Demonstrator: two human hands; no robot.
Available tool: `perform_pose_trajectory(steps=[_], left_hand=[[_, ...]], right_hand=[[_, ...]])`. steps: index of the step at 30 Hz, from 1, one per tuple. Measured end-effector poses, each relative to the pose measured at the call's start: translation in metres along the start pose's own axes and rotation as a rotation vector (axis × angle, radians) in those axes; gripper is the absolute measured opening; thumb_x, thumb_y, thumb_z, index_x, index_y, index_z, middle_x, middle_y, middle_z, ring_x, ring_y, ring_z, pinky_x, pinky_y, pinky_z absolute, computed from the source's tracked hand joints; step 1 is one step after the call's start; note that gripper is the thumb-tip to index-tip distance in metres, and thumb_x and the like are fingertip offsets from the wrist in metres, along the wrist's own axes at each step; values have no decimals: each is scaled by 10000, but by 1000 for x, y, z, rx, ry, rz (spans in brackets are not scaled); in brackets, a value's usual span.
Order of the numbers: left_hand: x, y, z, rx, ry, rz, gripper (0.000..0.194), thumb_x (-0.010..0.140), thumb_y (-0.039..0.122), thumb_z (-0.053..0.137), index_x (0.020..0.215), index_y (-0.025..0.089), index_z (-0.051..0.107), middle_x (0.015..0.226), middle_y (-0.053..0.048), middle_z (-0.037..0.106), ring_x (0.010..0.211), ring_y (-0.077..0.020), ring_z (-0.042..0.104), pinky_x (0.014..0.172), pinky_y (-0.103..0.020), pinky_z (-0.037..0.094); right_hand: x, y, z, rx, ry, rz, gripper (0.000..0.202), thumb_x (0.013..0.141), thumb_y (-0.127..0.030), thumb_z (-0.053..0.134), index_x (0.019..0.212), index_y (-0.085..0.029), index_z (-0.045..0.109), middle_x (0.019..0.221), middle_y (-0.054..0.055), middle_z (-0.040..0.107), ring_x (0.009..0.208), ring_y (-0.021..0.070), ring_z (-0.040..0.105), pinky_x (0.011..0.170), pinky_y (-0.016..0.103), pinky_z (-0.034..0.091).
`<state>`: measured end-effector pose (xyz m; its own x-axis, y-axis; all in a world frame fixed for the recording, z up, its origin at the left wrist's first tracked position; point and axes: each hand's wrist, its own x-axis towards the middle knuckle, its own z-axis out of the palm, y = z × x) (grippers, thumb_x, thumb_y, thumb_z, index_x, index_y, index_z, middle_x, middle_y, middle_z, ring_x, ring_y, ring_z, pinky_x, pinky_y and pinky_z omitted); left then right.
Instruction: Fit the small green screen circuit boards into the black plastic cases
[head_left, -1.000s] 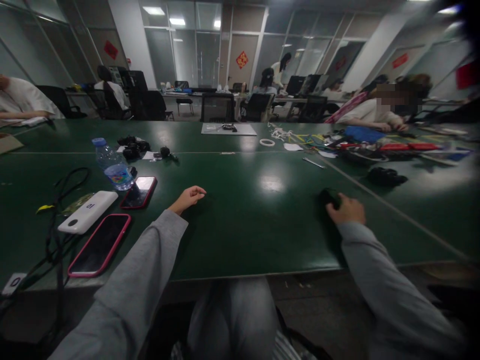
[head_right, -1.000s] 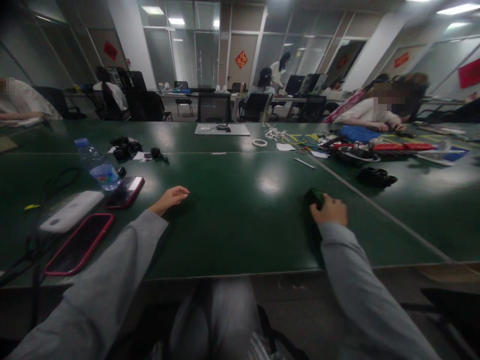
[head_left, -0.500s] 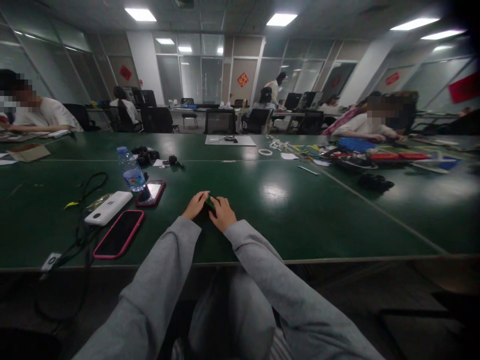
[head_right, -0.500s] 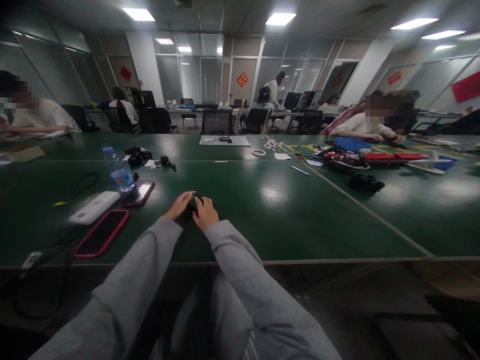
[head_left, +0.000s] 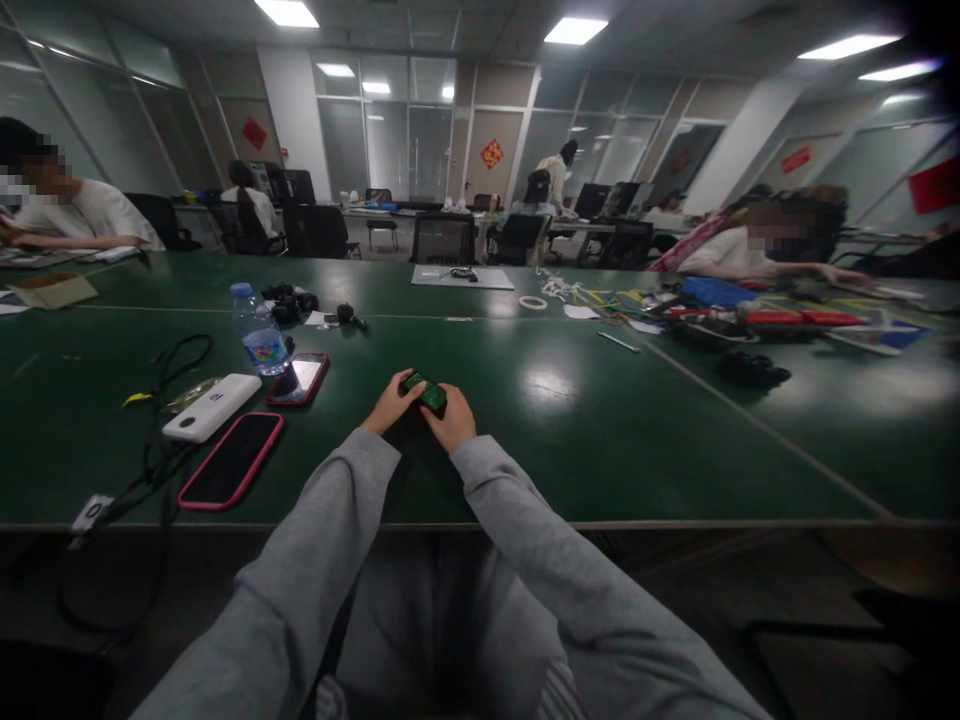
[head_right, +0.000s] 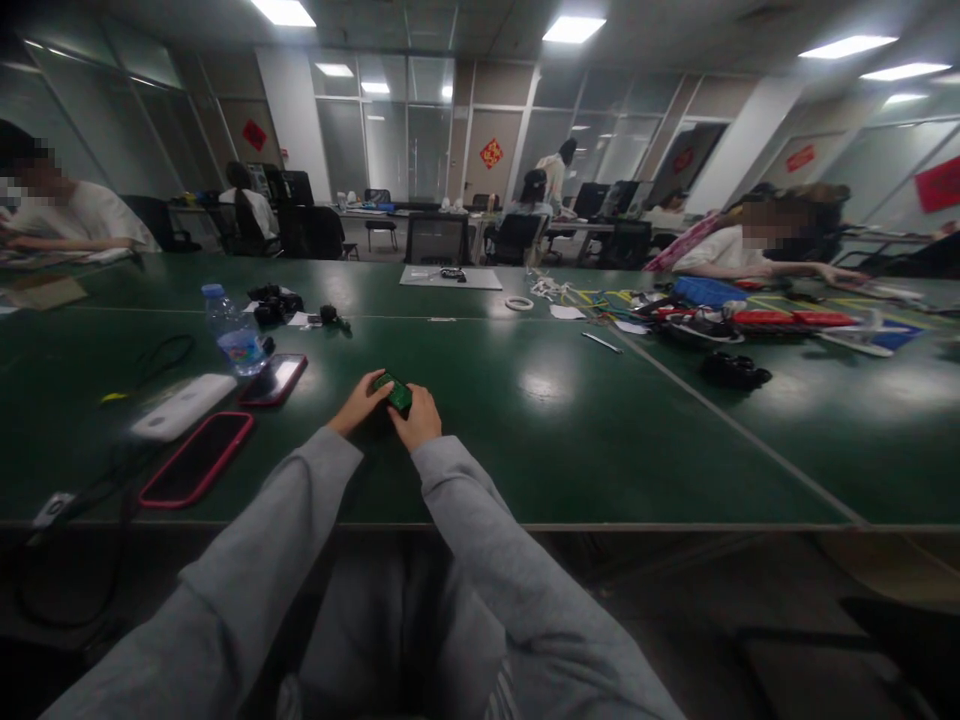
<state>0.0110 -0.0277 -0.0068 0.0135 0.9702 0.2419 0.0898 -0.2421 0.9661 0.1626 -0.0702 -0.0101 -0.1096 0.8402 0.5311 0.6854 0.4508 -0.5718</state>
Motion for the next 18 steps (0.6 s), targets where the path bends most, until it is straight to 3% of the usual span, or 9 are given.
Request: perform_pose_trajectory(steps=[6, 9, 15, 18], left_hand=[[19, 12, 42, -320, 108, -114, 464, 783, 342, 656, 1170, 182, 458, 1201, -109, 575, 1112, -165, 556, 961, -291, 436], [38, 6, 58, -389, 132, -144, 584, 752, 328, 690, 1236, 193, 392, 1223, -108, 555, 1108, -162, 558, 962, -281, 437], [83, -16, 61, -615, 61, -228, 585, 732, 282, 708, 1235, 243, 412, 1107, -58, 597, 989, -164, 604, 887, -317, 481], [93, -18, 56, -680, 1, -288, 530, 736, 305, 704, 1201, 268, 451, 1065, -39, 612, 896, -161, 627, 811, -318, 507]], right_hand=[[32, 16, 4, 58, 180, -3, 462, 800, -352, 567, 1197, -143, 454, 1132, 130, 522, 1078, 243, 490, 953, 378, 414], [55, 32, 12, 87, 226, 39, 449, 781, -313, 570, 1178, -136, 458, 1124, 140, 518, 1065, 248, 494, 947, 393, 418], [81, 64, 31, 281, 228, 129, 508, 702, -335, 644, 1131, -128, 466, 1079, 133, 508, 1038, 251, 502, 945, 432, 421], [82, 72, 33, 388, 219, 134, 479, 750, -364, 600, 1157, -147, 466, 1111, 124, 490, 1081, 242, 481, 984, 444, 396]])
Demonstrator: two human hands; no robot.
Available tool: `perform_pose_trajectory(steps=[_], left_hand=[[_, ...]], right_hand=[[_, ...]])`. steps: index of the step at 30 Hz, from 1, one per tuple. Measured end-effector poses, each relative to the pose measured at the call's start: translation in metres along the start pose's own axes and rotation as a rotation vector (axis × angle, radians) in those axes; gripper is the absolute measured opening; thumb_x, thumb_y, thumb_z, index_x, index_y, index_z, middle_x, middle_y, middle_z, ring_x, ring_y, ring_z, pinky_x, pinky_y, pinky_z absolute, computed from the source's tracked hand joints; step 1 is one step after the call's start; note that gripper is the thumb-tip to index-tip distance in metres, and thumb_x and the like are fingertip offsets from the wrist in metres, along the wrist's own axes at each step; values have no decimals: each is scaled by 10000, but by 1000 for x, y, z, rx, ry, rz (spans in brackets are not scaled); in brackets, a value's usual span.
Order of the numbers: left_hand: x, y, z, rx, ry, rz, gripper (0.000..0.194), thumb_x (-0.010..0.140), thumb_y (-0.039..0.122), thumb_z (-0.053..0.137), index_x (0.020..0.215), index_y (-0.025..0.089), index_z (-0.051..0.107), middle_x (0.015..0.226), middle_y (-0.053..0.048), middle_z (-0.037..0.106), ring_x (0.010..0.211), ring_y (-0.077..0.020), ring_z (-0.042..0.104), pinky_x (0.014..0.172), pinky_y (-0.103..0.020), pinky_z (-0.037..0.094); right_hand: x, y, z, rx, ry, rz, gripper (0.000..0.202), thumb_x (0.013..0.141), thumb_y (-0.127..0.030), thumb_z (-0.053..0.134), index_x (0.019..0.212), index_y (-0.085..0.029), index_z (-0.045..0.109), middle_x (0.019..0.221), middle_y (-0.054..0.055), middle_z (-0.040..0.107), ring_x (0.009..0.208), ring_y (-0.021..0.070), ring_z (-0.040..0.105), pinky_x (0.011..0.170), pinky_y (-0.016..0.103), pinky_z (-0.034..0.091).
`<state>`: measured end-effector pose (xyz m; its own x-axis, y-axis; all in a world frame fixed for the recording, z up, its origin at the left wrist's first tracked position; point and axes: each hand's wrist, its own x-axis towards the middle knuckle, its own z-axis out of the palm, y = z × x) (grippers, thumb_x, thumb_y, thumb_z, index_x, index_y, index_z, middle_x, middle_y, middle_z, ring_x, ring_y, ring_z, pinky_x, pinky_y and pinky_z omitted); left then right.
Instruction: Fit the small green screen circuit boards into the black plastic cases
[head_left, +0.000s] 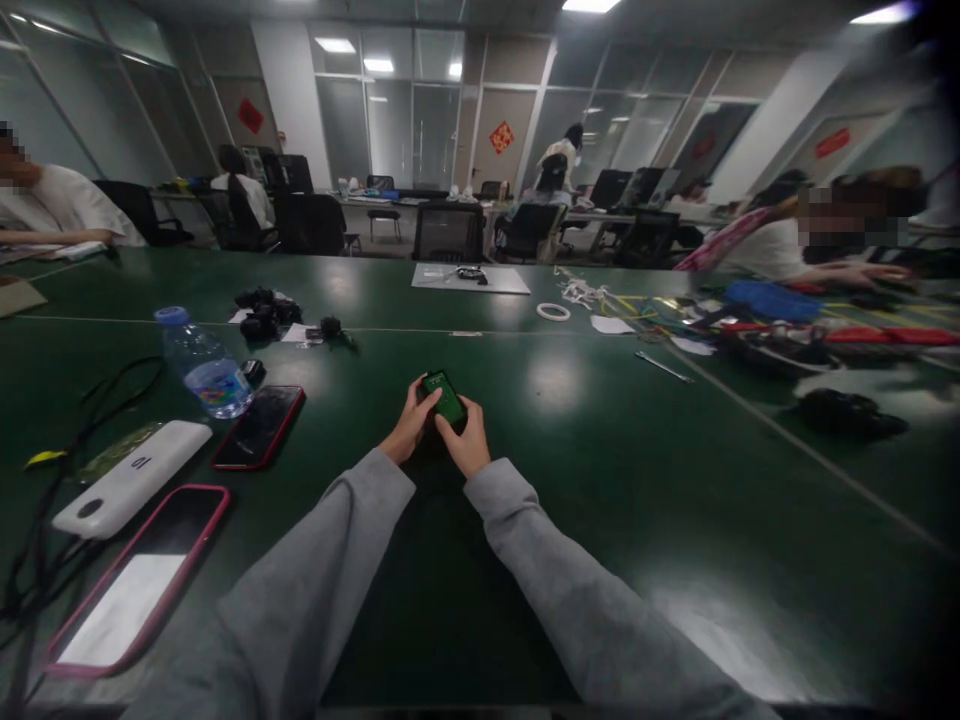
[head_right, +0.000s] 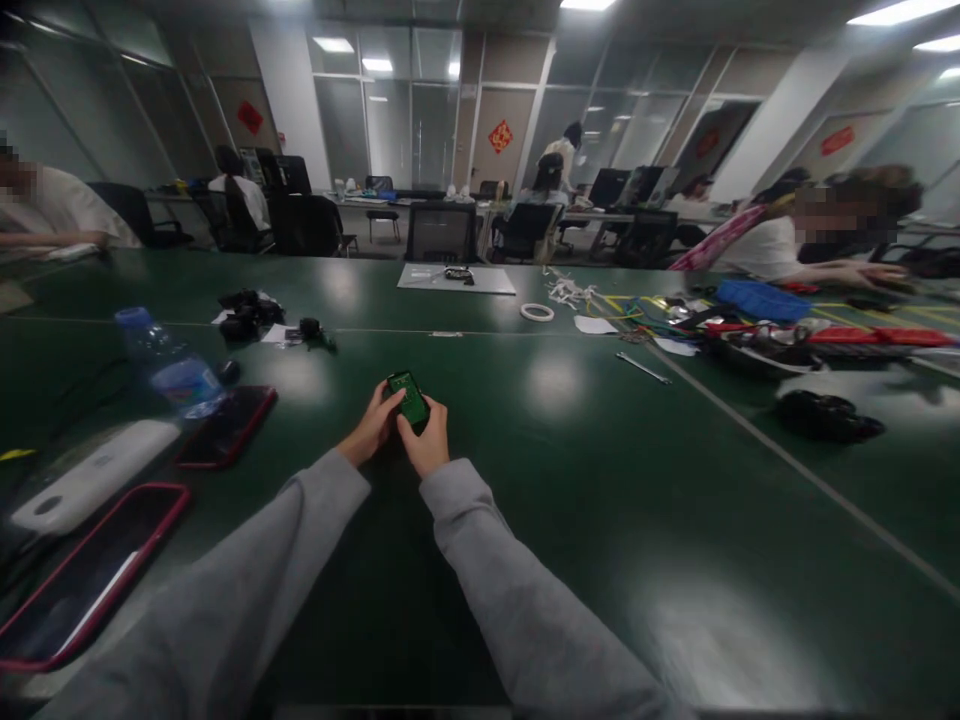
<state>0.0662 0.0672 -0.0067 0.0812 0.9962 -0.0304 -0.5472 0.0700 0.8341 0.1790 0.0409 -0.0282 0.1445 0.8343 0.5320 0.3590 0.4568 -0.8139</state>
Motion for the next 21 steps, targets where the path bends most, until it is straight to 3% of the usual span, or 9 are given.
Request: perform_pose_trajectory(steps=[2, 5, 10, 16, 21], left_hand=[[2, 3, -1, -27, -29, -87, 458, 754, 340, 684, 1159, 254, 489, 1040, -39, 623, 872, -164, 630, 779, -308, 510], [2, 5, 1, -32, -34, -110, 408, 761, 347, 676, 1124, 245, 520, 1017, -35, 631, 865, -163, 628, 758, -290, 504], [0, 2, 4, 4, -45, -33, 416, 786, 351, 645, 1169, 257, 513, 1068, -35, 617, 911, -175, 614, 825, -329, 491], [-8, 1, 4, 222, 23, 195, 371, 832, 335, 581, 1193, 268, 530, 1235, -42, 548, 1131, -197, 523, 987, -338, 404], [-8, 2, 3, 257, 81, 200, 365, 860, 347, 527, 1217, 271, 514, 1253, -49, 541, 1144, -210, 520, 977, -360, 419]], right_hand=[[0, 2, -2, 70, -25, 28, 423, 800, -346, 536, 1172, -157, 469, 1143, 123, 480, 1101, 232, 475, 1000, 440, 388], [1, 1, -6, 140, -47, 79, 391, 812, -290, 494, 1181, -162, 471, 1169, 122, 468, 1102, 218, 479, 1001, 422, 399], [1, -4, -8, 121, -45, 91, 364, 801, -252, 480, 1155, -170, 478, 1157, 113, 465, 1115, 213, 468, 1009, 418, 396], [-1, -11, -8, 142, -96, 111, 360, 802, -232, 478, 1158, -180, 475, 1155, 106, 468, 1102, 219, 477, 997, 436, 406], [-1, -15, -10, 245, -180, 149, 370, 824, -247, 505, 1187, -197, 458, 1209, 103, 459, 1108, 223, 489, 982, 442, 425]])
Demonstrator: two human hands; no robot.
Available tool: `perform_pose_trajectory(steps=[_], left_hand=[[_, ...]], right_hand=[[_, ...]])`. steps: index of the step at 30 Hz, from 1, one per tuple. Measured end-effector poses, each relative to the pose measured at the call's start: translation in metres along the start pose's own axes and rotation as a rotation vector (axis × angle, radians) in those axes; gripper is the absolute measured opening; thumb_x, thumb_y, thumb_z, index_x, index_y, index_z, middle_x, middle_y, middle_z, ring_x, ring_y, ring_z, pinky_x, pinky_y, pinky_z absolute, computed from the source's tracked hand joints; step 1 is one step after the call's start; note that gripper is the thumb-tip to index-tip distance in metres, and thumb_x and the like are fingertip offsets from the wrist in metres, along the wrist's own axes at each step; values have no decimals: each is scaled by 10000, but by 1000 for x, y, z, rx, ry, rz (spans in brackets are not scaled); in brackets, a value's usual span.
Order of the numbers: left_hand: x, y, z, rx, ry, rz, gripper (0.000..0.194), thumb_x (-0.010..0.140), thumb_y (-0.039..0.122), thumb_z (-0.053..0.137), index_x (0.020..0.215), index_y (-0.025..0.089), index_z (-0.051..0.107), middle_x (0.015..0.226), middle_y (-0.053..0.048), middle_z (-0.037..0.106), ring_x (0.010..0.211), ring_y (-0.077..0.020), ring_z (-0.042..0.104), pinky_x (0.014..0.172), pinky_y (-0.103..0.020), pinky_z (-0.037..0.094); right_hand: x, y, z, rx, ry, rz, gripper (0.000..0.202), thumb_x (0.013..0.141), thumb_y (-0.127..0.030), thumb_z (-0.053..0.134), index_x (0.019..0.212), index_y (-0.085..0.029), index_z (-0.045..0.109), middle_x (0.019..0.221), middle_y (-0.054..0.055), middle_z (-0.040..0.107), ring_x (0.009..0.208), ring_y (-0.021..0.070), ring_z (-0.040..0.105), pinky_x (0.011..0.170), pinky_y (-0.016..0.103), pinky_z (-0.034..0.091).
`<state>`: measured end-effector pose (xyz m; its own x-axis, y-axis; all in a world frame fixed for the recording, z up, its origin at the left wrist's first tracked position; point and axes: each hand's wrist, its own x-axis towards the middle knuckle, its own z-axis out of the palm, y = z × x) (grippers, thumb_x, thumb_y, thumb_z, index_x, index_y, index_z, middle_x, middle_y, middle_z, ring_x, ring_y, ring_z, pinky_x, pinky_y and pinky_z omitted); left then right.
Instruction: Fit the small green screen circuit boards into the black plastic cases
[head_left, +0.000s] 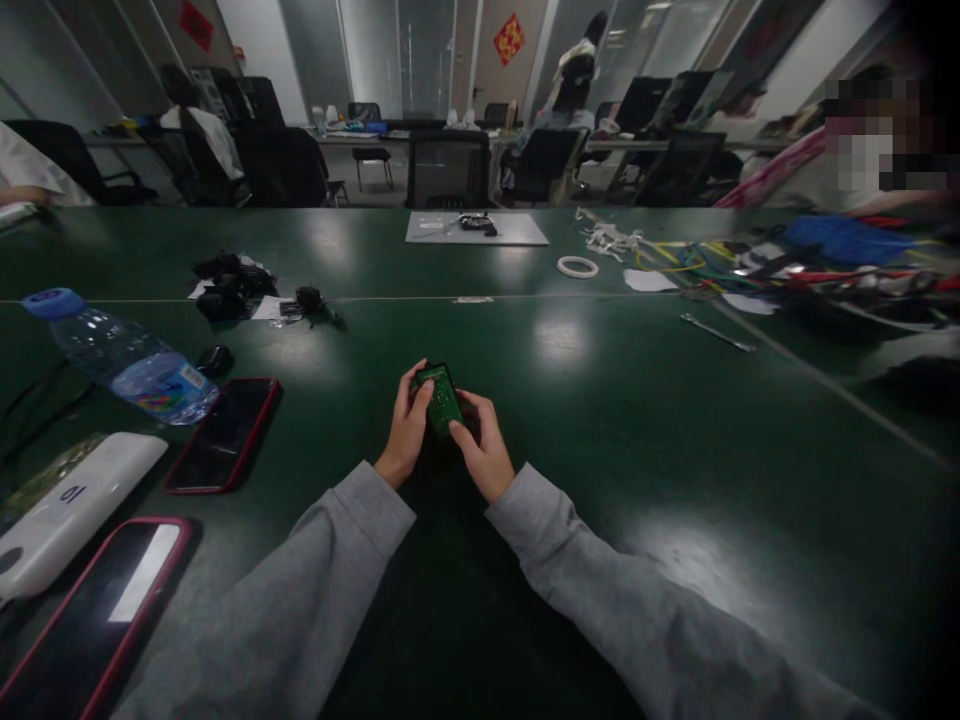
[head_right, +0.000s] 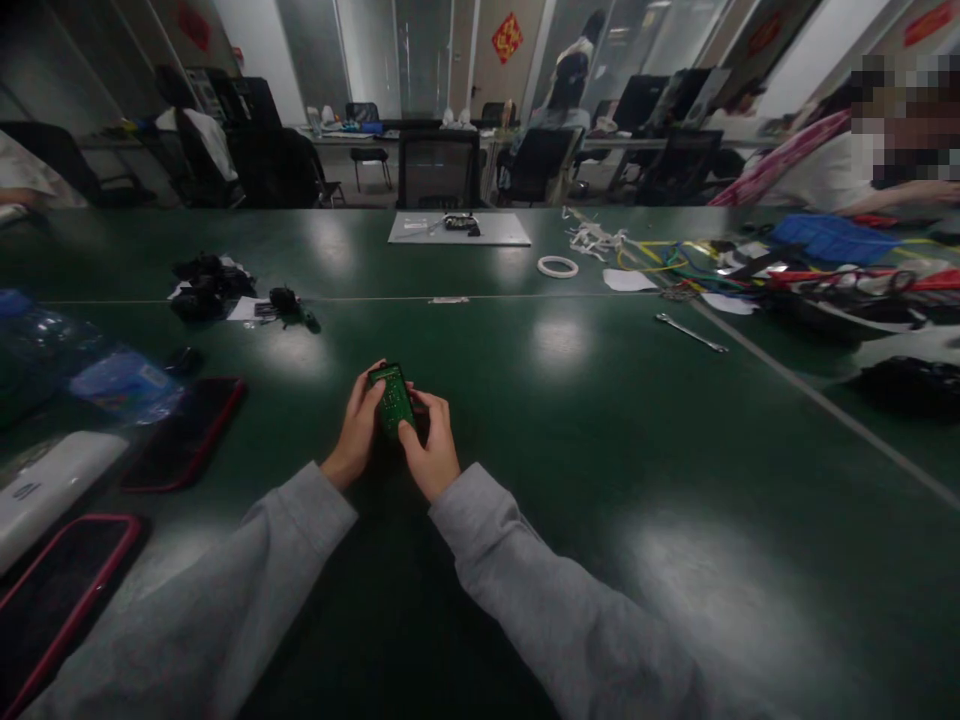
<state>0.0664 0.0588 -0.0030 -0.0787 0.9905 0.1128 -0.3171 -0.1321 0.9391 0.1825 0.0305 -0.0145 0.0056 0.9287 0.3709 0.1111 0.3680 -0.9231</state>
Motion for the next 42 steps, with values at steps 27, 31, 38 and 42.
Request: perform_pose_trajectory(steps=[27, 31, 38, 42], left_hand=[[-1, 9, 2, 77, -16, -42, 375, 869, 350, 519, 1235, 271, 500, 1285, -68, 513, 1147, -215, 520, 973, -378, 413], [-2, 11, 2, 100, 0, -6, 349, 862, 340, 530, 1204, 266, 528, 1286, -58, 514, 1147, -201, 515, 1004, -357, 378], [-3, 12, 3, 101, -19, -9, 359, 864, 344, 524, 1213, 264, 520, 1289, -56, 515, 1165, -202, 502, 1002, -355, 379], [-3, 13, 4, 124, -40, 20, 333, 868, 342, 517, 1191, 264, 540, 1303, -46, 504, 1177, -202, 487, 1018, -348, 361]], right_hand=[[5, -12, 0, -103, 11, 17, 351, 833, -280, 526, 1164, -197, 446, 1150, 97, 456, 1084, 214, 479, 955, 410, 431], [5, -11, 0, -84, 12, 25, 336, 842, -300, 512, 1157, -200, 452, 1159, 97, 461, 1097, 212, 480, 968, 410, 429], [5, -8, 1, -53, 45, 67, 345, 823, -313, 540, 1136, -192, 464, 1134, 98, 488, 1053, 210, 510, 939, 416, 450], [4, -2, 1, -17, 60, 98, 363, 815, -317, 562, 1137, -185, 462, 1139, 103, 504, 1053, 212, 521, 926, 412, 461]])
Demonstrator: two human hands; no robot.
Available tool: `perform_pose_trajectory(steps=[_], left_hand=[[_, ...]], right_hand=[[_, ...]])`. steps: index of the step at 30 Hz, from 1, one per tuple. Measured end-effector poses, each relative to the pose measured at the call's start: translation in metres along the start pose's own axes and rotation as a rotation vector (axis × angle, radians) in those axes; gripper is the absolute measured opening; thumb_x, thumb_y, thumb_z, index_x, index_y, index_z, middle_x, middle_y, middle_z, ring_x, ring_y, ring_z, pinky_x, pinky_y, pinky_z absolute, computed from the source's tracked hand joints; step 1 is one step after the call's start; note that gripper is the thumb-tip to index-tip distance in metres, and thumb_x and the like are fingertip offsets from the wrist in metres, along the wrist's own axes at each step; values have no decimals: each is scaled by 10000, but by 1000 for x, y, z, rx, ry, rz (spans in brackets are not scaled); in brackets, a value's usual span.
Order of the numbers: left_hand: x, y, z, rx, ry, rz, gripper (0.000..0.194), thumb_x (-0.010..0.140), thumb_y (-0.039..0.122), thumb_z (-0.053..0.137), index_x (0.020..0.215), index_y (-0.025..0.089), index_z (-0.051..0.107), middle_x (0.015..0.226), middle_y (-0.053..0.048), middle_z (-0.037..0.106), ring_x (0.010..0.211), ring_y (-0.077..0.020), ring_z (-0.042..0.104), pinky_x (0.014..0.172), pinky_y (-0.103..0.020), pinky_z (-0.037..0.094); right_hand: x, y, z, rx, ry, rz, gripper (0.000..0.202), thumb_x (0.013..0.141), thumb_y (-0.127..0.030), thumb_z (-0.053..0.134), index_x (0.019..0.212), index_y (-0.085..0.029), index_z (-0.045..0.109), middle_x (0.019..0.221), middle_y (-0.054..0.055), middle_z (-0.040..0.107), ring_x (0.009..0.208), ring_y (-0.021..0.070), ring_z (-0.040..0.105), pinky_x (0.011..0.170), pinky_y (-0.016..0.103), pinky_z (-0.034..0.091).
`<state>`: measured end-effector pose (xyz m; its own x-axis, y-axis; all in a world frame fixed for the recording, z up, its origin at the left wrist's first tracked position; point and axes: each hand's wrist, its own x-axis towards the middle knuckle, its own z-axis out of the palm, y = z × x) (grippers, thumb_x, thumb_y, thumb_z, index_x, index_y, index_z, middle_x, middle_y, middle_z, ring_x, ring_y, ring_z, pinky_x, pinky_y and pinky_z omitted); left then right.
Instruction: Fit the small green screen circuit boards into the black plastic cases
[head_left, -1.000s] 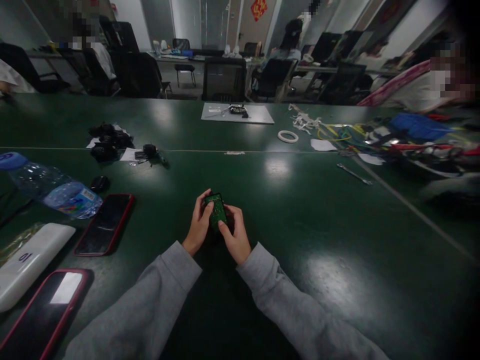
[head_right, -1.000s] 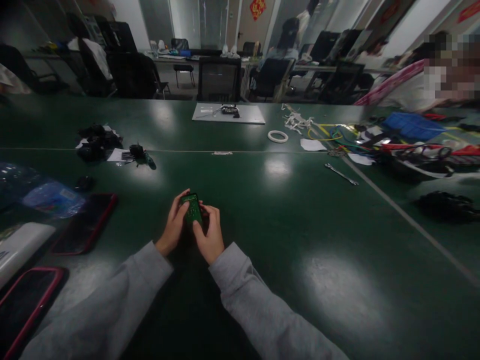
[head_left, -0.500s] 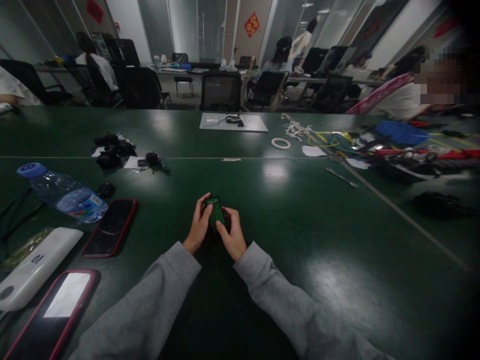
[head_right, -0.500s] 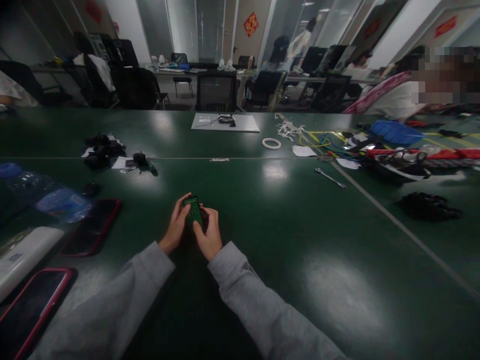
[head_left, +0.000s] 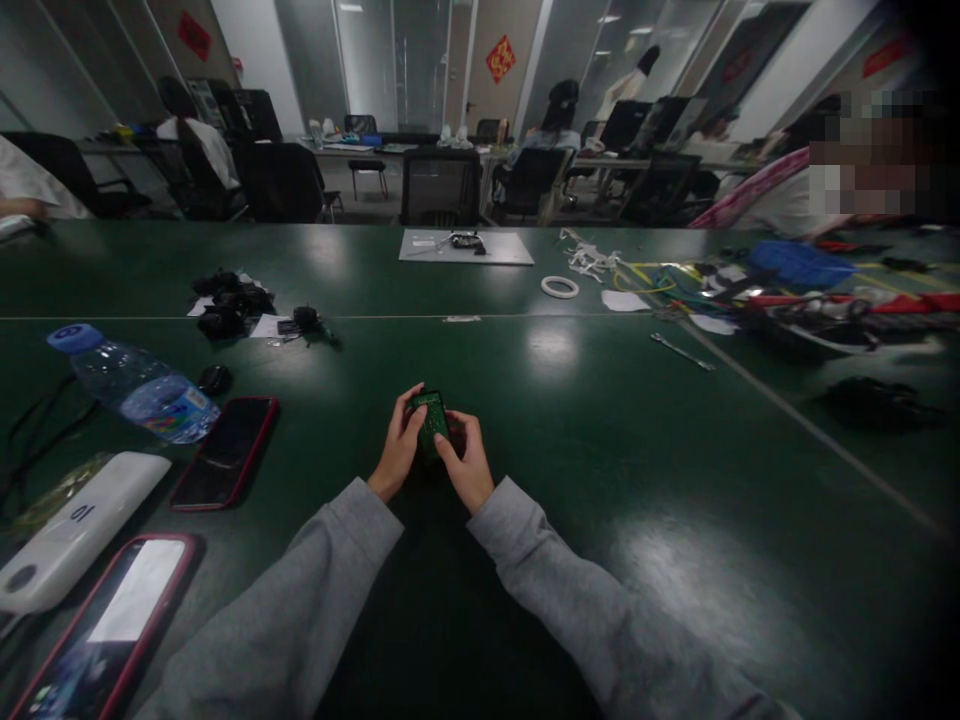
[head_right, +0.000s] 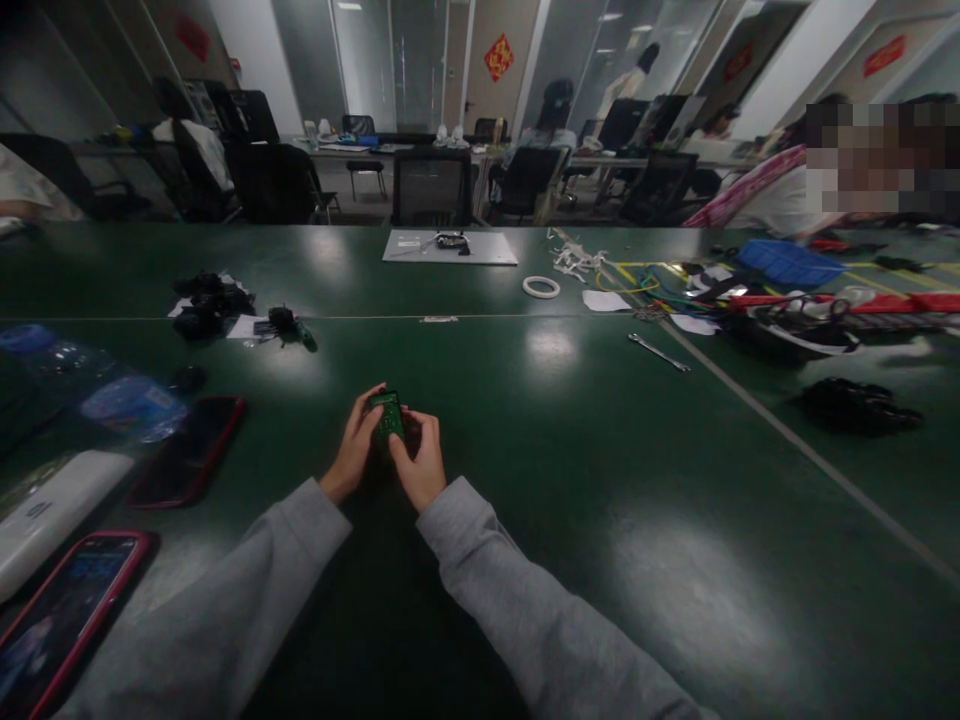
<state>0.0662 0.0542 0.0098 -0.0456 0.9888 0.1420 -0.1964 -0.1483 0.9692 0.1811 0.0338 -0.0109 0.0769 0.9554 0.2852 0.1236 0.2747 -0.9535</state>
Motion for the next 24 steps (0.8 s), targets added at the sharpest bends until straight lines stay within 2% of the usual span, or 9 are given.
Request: perform_pose_trajectory(steps=[7, 13, 16, 20, 22, 24], left_hand=[[-2, -1, 1, -65, -25, -30, 351, 866, 343, 516, 1209, 271, 520, 1260, -49, 537, 1088, -195, 552, 958, -342, 412], [-4, -3, 1, -103, -10, -10, 355, 829, 335, 565, 1174, 259, 533, 1260, -46, 536, 1099, -191, 546, 957, -323, 410], [-4, -5, 1, -191, -33, -33, 350, 834, 355, 552, 1165, 255, 502, 1142, -48, 597, 1016, -180, 591, 928, -342, 430], [-7, -6, 1, -286, 12, -8, 313, 830, 362, 552, 1118, 257, 491, 1033, -33, 630, 968, -170, 608, 894, -335, 446], [-9, -6, 0, -337, 27, -46, 318, 845, 377, 524, 1138, 262, 474, 1039, -32, 630, 975, -166, 604, 885, -333, 452], [-11, -7, 0, -363, 80, -73, 320, 847, 351, 525, 1150, 262, 474, 1087, -25, 614, 998, -148, 592, 887, -301, 449]], right_hand=[[0, 4, -1, 11, -3, -8, 361, 814, -315, 558, 1140, -186, 474, 1163, 102, 509, 1067, 209, 519, 943, 413, 453], [-1, 7, 0, 62, 47, -13, 295, 841, -334, 505, 1098, -189, 493, 1123, 98, 545, 1021, 196, 544, 914, 398, 469], [-1, 10, 1, 84, 69, -1, 337, 827, -369, 525, 1105, -187, 479, 1084, 96, 561, 987, 190, 561, 872, 381, 492], [-3, 13, 3, 63, -73, -30, 469, 785, -388, 599, 1182, -182, 453, 1063, 85, 580, 968, 184, 575, 878, 380, 492], [-5, 12, 3, 34, -133, -73, 519, 773, -395, 623, 1210, -172, 454, 1080, 89, 583, 982, 190, 574, 887, 387, 489], [-7, 8, 3, -30, -96, -133, 539, 773, -394, 627, 1226, -158, 456, 1108, 100, 576, 1016, 201, 562, 910, 396, 474]])
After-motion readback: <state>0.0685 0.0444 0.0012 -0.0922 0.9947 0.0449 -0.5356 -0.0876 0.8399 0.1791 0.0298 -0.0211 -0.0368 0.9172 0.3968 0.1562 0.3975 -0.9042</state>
